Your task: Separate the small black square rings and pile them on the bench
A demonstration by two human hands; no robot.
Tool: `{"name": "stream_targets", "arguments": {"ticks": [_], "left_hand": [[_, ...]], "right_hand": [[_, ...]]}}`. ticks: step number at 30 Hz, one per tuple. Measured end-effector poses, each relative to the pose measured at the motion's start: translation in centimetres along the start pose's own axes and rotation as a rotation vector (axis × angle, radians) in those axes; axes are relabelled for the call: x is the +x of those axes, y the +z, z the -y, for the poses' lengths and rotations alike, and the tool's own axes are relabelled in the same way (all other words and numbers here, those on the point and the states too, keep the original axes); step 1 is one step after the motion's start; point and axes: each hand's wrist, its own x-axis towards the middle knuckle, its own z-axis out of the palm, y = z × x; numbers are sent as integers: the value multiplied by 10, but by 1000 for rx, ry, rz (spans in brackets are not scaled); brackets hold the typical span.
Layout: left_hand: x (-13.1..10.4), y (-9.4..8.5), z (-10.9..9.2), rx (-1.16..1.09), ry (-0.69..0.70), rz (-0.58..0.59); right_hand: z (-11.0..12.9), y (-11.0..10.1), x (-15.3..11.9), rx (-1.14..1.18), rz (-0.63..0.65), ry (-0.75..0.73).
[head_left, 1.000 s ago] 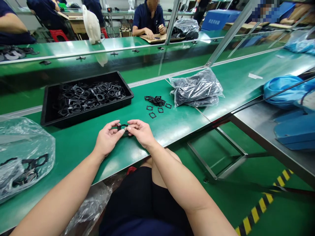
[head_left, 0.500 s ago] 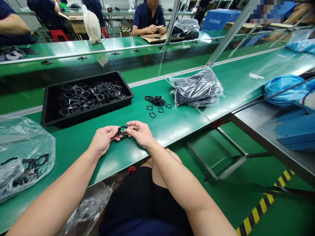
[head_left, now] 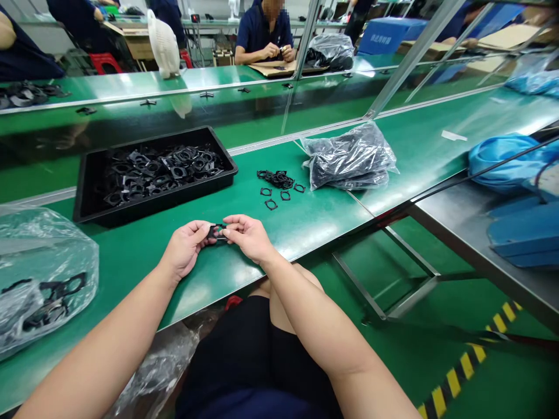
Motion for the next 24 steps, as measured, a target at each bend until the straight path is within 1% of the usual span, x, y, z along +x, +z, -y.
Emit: {"name": "stream_targets", "arguments": {"ticks": [2,4,8,11,16,17,18,20,22,23,24], "left_hand": [[1,-1,0,-25,-41,17],[2,-2,-1,-27,-46,7],[3,-2,-3,28,15,-39],[3,1,-2,58,27,-78],[5,1,4,139,79,-139],[5,-1,5,183,116,-144],[4,-2,6,246,181,-146],[3,-5,6,431,385,-140],[-1,-6,5,639,595,-97],[-2,-6,3,721,660,-65],[-4,-5,2,771,686,-33]], "right_hand": [[0,0,0,-11,9,6],[0,0,-1,-14,18,12],[-1,1,-1,-5,10,19],[-1,2,0,-1,-14,18],[-2,3,0,0,-35,9],[-2,3,0,7,-39,10],[-1,3,0,18,-45,13],[1,2,0,46,-58,23],[4,1,-1,80,-70,46],[6,1,-1,99,-71,60],[7,0,-1,118,-66,75]]}}
